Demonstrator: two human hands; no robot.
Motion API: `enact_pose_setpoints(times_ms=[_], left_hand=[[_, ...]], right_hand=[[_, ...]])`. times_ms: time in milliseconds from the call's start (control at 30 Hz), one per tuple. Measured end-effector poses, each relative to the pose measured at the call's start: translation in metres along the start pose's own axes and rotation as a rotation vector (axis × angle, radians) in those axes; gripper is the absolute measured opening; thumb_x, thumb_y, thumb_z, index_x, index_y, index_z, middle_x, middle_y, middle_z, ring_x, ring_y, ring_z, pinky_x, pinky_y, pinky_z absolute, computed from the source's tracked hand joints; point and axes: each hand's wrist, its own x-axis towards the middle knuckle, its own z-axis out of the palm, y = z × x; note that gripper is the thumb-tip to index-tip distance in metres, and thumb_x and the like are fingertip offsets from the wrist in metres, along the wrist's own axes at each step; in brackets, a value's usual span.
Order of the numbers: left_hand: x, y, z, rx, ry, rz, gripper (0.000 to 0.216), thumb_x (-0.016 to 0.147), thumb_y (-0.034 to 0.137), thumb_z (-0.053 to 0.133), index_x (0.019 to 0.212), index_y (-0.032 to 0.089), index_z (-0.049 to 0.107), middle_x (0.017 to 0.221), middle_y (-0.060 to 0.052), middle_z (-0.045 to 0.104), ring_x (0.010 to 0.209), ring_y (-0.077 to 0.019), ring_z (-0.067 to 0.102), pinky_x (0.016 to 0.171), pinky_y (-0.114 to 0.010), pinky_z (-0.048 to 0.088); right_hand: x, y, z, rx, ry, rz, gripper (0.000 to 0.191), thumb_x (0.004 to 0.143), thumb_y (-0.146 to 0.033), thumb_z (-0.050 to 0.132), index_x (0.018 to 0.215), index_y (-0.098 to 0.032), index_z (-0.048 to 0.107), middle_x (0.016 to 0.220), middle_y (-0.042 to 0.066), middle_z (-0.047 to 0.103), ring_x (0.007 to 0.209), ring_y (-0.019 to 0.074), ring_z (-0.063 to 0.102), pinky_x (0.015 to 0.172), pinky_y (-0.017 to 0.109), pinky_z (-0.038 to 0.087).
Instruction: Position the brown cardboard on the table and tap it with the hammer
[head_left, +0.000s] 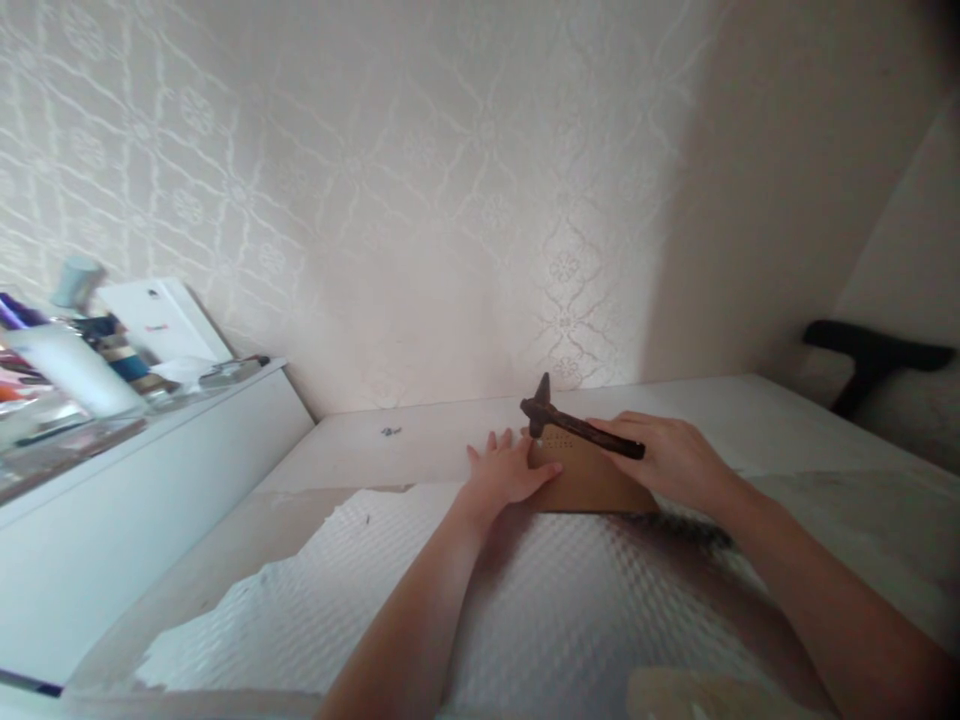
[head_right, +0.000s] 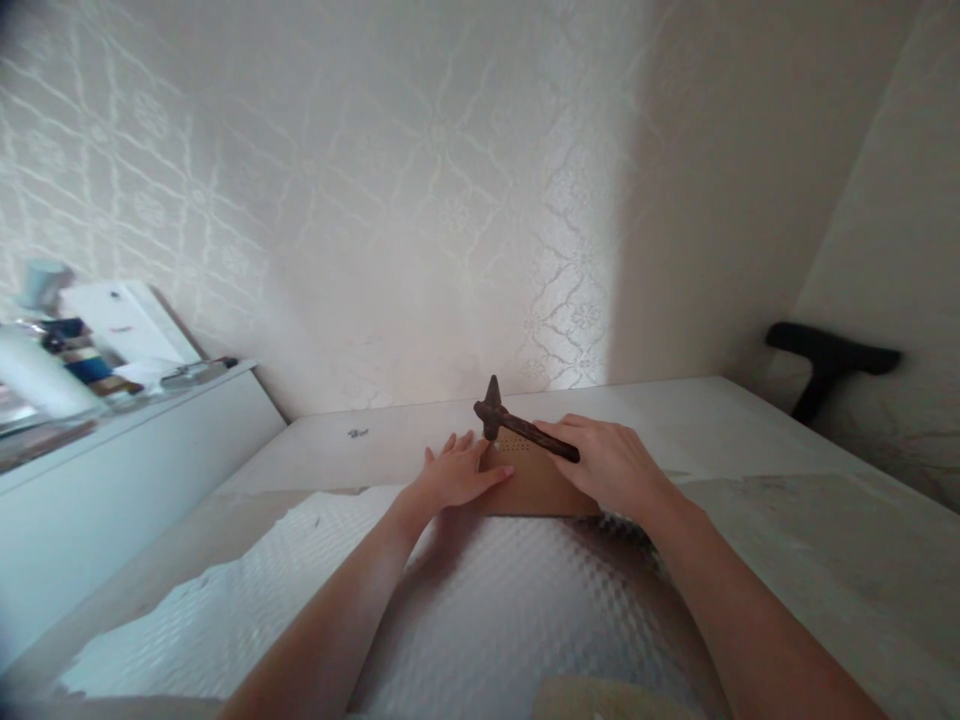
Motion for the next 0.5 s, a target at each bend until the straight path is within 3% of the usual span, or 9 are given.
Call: enact_pose_setpoints(times_ms=[500], left_hand=[[0.0007,0.0004,0.0006,-0.017,0.0,-0.003,0.087,0.086,0.079,0.027,0.154,0.025,0.027,0.163,-0.015,0.022,0.148,-0.0412,0.016,0.111,-0.073,0.015]], right_hand=[[-0.0004,0.0011,-0.0006,0.005,-0.039,-0.002,0.049,0.084,-0.017,0.055,0.128,-0.037,0.065,0.106,-0.002,0.074,0.088,0.019,0.071,0.073,0.027,0.054]])
